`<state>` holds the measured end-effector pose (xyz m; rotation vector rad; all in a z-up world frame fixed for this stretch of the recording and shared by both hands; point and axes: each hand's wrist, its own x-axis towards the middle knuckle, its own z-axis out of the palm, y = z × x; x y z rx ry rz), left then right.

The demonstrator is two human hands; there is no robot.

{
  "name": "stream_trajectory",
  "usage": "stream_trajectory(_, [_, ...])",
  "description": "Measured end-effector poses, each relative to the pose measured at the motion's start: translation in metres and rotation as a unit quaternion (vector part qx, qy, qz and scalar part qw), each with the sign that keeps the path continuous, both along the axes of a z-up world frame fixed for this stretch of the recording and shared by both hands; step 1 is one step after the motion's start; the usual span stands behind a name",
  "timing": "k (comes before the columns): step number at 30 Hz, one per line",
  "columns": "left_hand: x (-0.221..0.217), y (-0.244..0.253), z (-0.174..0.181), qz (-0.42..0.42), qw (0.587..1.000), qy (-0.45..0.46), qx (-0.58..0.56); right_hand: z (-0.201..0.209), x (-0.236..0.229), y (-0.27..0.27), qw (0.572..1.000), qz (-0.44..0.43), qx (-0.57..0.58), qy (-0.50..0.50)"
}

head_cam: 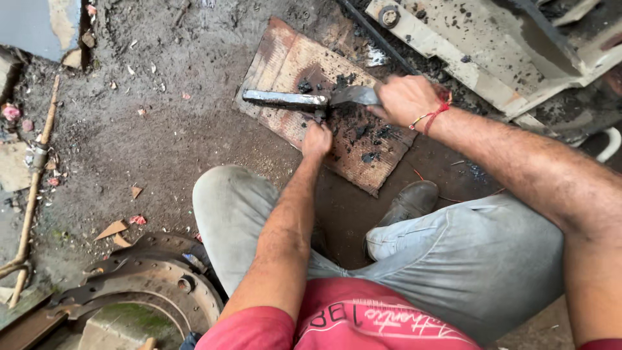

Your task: The person scrapes a long metal part with a scraper, then retrieves a smaller metal part from a vehicle chassis and scrapes it on a cardboard sheet. The person uses a cloth to wipe the scraped parts.

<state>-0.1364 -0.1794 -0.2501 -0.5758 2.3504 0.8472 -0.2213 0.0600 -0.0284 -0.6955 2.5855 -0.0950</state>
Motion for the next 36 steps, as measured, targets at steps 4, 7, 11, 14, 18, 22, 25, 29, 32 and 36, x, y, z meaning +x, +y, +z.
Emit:
stream_trajectory(4, [-0.001, 0.003, -0.008, -0.01, 1.0, -0.019, -0.005, -0.005, 0.012, -0.002, 1.0, 0.003, -0.023, 0.011])
stream_trajectory(7, [0.005, 0.001, -0.028, 0.006, 1.0, -0.028, -0.008, -0.01, 0.018, -0.007, 0.999, 0.013, -0.029, 0.026])
stream_trajectory(11, [0.003, -0.007, -0.045, -0.042, 0.998, -0.043, 0.035, -0.004, 0.017, -0.013, 0.999, 0.027, -0.019, 0.036])
stream_trajectory(14, [0.001, -0.008, -0.052, -0.074, 0.995, -0.041, 0.045, -0.001, 0.011, -0.015, 0.999, 0.034, -0.002, 0.028])
stream_trajectory(18, [0.001, -0.015, -0.045, -0.079, 0.994, -0.068, 0.02, -0.001, 0.004, -0.021, 0.998, 0.046, 0.011, 0.032])
stream_trajectory(22, [-0.005, -0.01, -0.029, -0.077, 0.991, -0.097, 0.043, 0.006, 0.002, -0.018, 0.998, 0.049, 0.011, 0.035])
stream_trajectory(25, [-0.008, -0.014, -0.023, -0.081, 0.989, -0.119, 0.04, 0.007, -0.004, -0.022, 0.998, 0.046, 0.019, 0.024])
stream_trajectory(29, [-0.01, -0.016, -0.023, -0.107, 0.985, -0.13, 0.031, 0.009, -0.009, -0.019, 0.998, 0.044, 0.052, -0.003])
stream_trajectory(32, [-0.015, -0.016, -0.023, -0.128, 0.98, -0.147, 0.027, 0.009, -0.01, -0.016, 0.998, 0.051, 0.013, 0.027])
stream_trajectory(36, [-0.017, -0.017, -0.018, -0.147, 0.975, -0.164, 0.024, 0.004, -0.009, -0.019, 0.996, 0.068, 0.005, 0.052])
